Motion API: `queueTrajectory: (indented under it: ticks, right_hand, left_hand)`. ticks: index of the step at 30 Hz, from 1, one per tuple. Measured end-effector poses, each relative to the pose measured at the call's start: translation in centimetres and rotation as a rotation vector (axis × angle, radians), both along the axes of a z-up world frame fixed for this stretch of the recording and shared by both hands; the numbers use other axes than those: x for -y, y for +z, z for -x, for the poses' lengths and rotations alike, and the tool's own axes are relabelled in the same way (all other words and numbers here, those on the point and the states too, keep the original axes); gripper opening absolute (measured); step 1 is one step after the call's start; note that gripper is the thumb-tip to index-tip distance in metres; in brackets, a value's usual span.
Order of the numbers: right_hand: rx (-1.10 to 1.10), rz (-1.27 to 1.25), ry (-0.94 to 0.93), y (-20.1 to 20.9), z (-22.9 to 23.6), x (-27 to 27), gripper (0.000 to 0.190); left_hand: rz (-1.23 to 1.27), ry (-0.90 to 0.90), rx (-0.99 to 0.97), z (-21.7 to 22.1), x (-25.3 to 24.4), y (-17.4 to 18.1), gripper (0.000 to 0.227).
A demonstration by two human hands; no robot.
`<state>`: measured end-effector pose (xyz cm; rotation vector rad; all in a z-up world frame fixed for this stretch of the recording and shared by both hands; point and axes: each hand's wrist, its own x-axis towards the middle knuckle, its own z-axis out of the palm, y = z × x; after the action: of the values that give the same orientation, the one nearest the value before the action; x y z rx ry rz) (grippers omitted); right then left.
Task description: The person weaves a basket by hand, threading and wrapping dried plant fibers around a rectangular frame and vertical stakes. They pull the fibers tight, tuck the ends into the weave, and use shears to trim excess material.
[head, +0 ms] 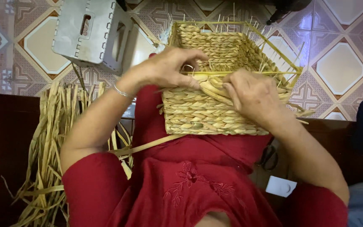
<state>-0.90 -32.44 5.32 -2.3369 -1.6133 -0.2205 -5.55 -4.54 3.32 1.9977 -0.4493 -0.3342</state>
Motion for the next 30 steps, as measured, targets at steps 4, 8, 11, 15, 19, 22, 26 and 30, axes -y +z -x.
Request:
queueTrajectory:
  ticks: [4,8,11,15,19,22,26,30]
  right_hand:
    - [0.013,0.06,0.027,1.8,-0.9,0.4,0.022]
    - [0.05,0.141,-0.099,0.6,-1.8,1.5,0.029]
    - [0.244,0.146,-0.167,1.3,-2.5,2.5,0.038]
    - [0.129,0.166,-0.183,5.3,-0.1,3.7,0.045]
    - [-0.426,-0.101,-0.11,10.2,5.7,2.8,0.019]
    - [-0.49,0.058,-0.011,8.2,8.4,3.3,0.025]
    - [-1.189,0.257,-0.23,7.3,11.4,3.8,0.054]
    - [-1.625,0.13,0.053,6.5,10.9,7.0,0.057]
  left_hand:
    - [-0.133,0.153,-0.21,1.0,1.4,0.2,0.029]
    - [-0.142,0.188,-0.216,0.7,1.4,-0.8,0.023]
    - [-0.189,0.187,-0.104,1.2,1.1,-1.4,0.025]
    - [-0.201,0.345,0.505,3.7,2.1,-3.0,0.043]
    - [-0.267,0.424,0.873,6.7,6.0,-4.7,0.048]
    - [-0.17,0.351,0.887,6.5,8.9,-4.1,0.046]
    - [-0.125,0.323,0.877,7.0,8.5,-5.0,0.032]
    - [0.0,0.319,0.72,7.4,7.0,-5.7,0.012]
